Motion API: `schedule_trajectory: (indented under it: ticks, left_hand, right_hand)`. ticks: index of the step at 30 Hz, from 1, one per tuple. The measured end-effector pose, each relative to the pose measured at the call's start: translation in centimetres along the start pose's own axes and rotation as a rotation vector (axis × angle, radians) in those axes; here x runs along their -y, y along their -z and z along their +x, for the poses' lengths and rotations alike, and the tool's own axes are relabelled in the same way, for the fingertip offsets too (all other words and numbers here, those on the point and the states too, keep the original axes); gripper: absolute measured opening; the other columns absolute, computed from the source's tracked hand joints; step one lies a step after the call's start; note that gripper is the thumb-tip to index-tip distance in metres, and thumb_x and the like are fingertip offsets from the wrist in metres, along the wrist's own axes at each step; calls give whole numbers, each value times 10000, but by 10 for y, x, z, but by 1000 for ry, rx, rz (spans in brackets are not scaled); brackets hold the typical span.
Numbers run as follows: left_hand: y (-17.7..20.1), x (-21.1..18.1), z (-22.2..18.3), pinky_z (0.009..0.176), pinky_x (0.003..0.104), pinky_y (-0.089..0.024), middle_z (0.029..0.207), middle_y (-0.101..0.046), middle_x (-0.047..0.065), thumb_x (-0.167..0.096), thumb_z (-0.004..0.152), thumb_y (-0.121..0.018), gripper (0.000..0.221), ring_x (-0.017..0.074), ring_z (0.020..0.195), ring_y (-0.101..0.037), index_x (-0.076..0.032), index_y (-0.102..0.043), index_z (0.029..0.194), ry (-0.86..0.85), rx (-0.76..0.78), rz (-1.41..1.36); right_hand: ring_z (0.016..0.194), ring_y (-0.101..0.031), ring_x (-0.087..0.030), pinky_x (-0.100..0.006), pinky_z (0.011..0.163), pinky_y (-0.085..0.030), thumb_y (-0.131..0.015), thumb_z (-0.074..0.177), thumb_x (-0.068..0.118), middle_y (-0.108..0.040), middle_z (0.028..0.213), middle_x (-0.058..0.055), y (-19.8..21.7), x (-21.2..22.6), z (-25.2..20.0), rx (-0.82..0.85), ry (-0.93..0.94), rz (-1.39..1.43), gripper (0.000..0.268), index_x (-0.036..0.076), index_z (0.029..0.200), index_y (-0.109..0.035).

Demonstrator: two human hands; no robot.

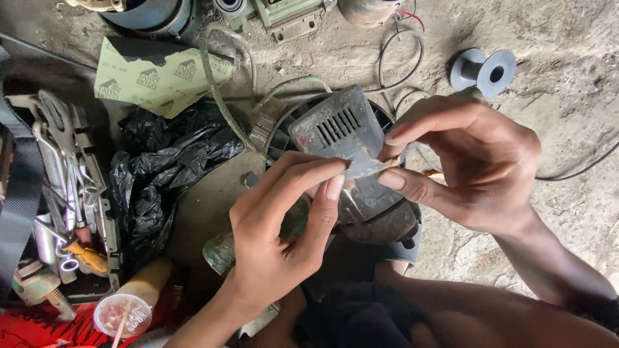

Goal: Sanding the exterior surface of a metal device housing using sandpaper to smooth it.

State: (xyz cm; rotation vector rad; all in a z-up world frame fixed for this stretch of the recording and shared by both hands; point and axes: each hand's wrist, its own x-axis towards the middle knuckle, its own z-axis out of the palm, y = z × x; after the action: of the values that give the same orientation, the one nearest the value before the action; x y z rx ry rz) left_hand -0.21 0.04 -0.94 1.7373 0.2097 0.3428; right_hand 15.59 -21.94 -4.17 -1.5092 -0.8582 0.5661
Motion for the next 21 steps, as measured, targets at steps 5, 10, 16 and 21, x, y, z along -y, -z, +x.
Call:
schedule_trajectory:
  ticks: [5, 10, 16, 21]
  left_hand:
    - [3, -3, -6, 819, 288, -647, 1245, -839, 149, 51, 1043, -794, 294, 167, 862, -756, 21, -741, 1331, 35, -2, -67]
    - [1, -13, -7, 742, 264, -647, 1173, -894, 121, 64, 924, -943, 323, 131, 766, -771, 39, -791, 1208, 42, -54, -58]
    - [-1, -13, -10, 750, 245, -650, 1171, -893, 121, 105, 973, -892, 258, 130, 786, -774, 45, -801, 1207, 62, -113, -36]
    - [-2, -13, -9, 745, 252, -661, 1150, -896, 117, 108, 965, -890, 263, 140, 786, -796, 40, -803, 1204, 43, -123, -3]
  right_hand:
    - [1072, -802, -201, -336, 1035, -736, -947, 914, 23, -804, 1115, -45, 2, -3, 6, 17, 332, -296, 192, 130, 1007, -816]
    - [1167, -756, -180, -456, 1173, -629, -910, 965, 251, -859, 1108, 67, 5, -6, -3, 21, 583, -538, 116, 241, 1042, -824]
    - [991, -892, -262, -391, 929, -822, -761, 875, -126, -810, 1118, -202, 13, -12, 1, 67, 525, -325, 437, 70, 1172, -507]
    - [1072, -872, -244, -329, 987, -828, -696, 1120, 104, -741, 1161, -134, -3, -4, -2, -79, 331, -246, 224, 14, 1262, -549]
